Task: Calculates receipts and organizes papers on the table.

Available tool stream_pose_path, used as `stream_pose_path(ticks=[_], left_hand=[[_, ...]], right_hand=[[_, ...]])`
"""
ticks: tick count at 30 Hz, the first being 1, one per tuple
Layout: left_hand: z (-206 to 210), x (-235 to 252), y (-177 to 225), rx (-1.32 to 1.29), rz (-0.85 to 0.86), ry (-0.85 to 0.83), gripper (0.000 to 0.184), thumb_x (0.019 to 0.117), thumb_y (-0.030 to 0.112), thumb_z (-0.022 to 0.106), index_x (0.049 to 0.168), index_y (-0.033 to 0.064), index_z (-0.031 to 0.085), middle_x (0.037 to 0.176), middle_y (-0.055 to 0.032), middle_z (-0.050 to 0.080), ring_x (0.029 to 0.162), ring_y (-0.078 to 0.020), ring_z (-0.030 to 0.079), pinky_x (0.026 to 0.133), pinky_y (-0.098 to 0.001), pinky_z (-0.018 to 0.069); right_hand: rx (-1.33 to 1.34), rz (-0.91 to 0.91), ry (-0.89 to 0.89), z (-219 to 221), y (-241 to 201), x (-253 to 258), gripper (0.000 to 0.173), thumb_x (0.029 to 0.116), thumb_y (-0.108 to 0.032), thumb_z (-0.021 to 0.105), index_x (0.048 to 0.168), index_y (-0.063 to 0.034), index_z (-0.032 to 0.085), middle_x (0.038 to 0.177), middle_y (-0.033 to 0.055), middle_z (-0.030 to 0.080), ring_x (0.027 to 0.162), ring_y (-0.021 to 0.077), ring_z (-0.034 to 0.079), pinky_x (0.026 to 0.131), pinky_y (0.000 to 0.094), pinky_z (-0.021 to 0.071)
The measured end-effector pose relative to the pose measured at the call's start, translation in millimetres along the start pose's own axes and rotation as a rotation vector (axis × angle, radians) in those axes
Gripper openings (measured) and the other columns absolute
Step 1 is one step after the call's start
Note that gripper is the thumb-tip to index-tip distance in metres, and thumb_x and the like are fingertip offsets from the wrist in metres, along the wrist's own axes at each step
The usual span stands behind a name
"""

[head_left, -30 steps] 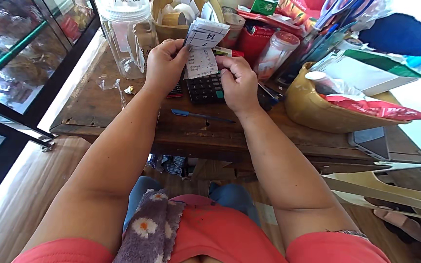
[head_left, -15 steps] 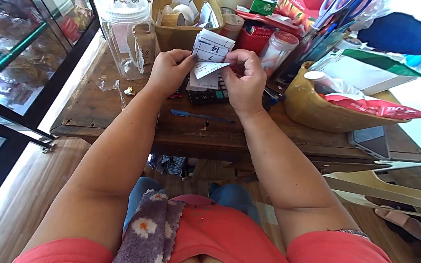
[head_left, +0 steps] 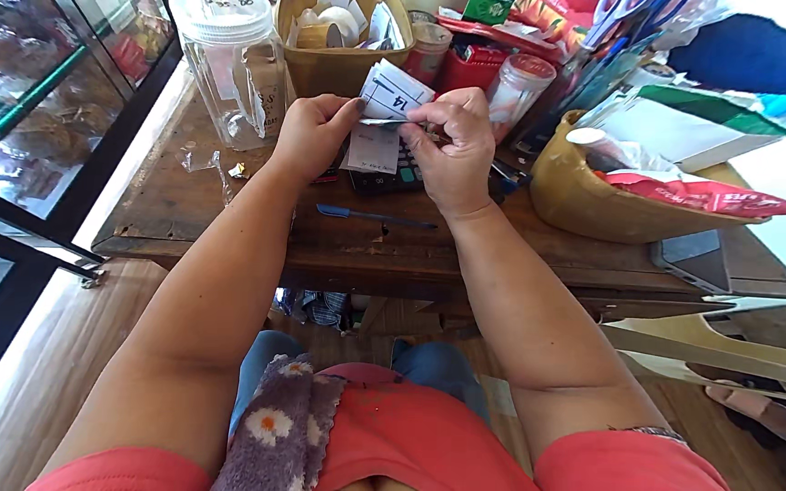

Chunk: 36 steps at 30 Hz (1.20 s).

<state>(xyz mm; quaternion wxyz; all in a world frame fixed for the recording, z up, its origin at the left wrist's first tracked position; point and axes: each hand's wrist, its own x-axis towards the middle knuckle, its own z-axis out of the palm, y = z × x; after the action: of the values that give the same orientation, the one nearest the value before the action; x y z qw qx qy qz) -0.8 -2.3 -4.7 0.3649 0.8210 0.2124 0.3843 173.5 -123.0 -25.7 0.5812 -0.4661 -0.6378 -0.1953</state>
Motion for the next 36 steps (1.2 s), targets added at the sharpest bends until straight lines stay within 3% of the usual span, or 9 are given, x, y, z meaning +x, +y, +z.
stream_pose_path(ticks=[5,13,24,29,36], left_hand=[[0.6,1.7,-3.7,-0.010,0.044,0.152,0.031,0.1076,0.024,0.050,0.105,0.0066,0.075,0.095,0.0018,0.071,0.083,0.0014,0.064,0.080,-0.0233,0.0530],[0.9,1.4,-5.3,-0.009,0.099,0.202,0.031,0.1075,0.023,0.050,0.106,0.0058,0.075,0.100,-0.0003,0.071,0.088,0.0015,0.065,0.083,-0.0210,0.0524],[0.5,0.1,-2.8,0.069,0.135,0.188,0.031,0.1072,0.021,0.049,0.107,0.0051,0.076,0.103,-0.0035,0.073,0.093,-0.0010,0.065,0.087,-0.0226,0.0511],[0.8,1.9,-5.2,-0.009,0.131,0.255,0.031,0.1074,0.021,0.049,0.106,0.0048,0.075,0.101,-0.0010,0.072,0.090,0.0006,0.066,0.084,-0.0219,0.0530],[1.6,2.4,-6.0,-0.012,0.143,0.261,0.031,0.1072,0.021,0.049,0.104,0.0054,0.076,0.100,-0.0006,0.073,0.090,0.0012,0.066,0.084,-0.0215,0.0528]], right_hand=[[-0.023,0.038,-0.157,-0.6,-2.7,-1.8,0.024,0.0947,-0.021,0.075,0.107,-0.0005,0.077,0.099,0.0128,0.066,0.094,0.0131,0.062,0.083,0.0211,0.0507],[0.024,0.119,-0.245,-0.8,-4.7,-1.7,0.029,0.0945,-0.023,0.075,0.112,0.0001,0.075,0.103,0.0117,0.066,0.094,0.0098,0.062,0.083,0.0186,0.0510],[0.011,0.219,-0.307,-2.1,-8.4,-0.4,0.024,0.0976,-0.019,0.068,0.113,-0.0013,0.075,0.106,0.0115,0.068,0.092,0.0095,0.063,0.082,0.0191,0.0519],[-0.030,0.396,-0.273,-5.9,-12.5,5.4,0.025,0.1001,-0.013,0.060,0.118,-0.0017,0.072,0.110,0.0107,0.071,0.098,0.0067,0.066,0.088,0.0201,0.0522],[-0.051,0.429,-0.259,-5.2,-14.2,5.6,0.024,0.0984,-0.007,0.056,0.111,-0.0031,0.076,0.110,0.0117,0.072,0.104,0.0092,0.065,0.092,0.0215,0.0504]])
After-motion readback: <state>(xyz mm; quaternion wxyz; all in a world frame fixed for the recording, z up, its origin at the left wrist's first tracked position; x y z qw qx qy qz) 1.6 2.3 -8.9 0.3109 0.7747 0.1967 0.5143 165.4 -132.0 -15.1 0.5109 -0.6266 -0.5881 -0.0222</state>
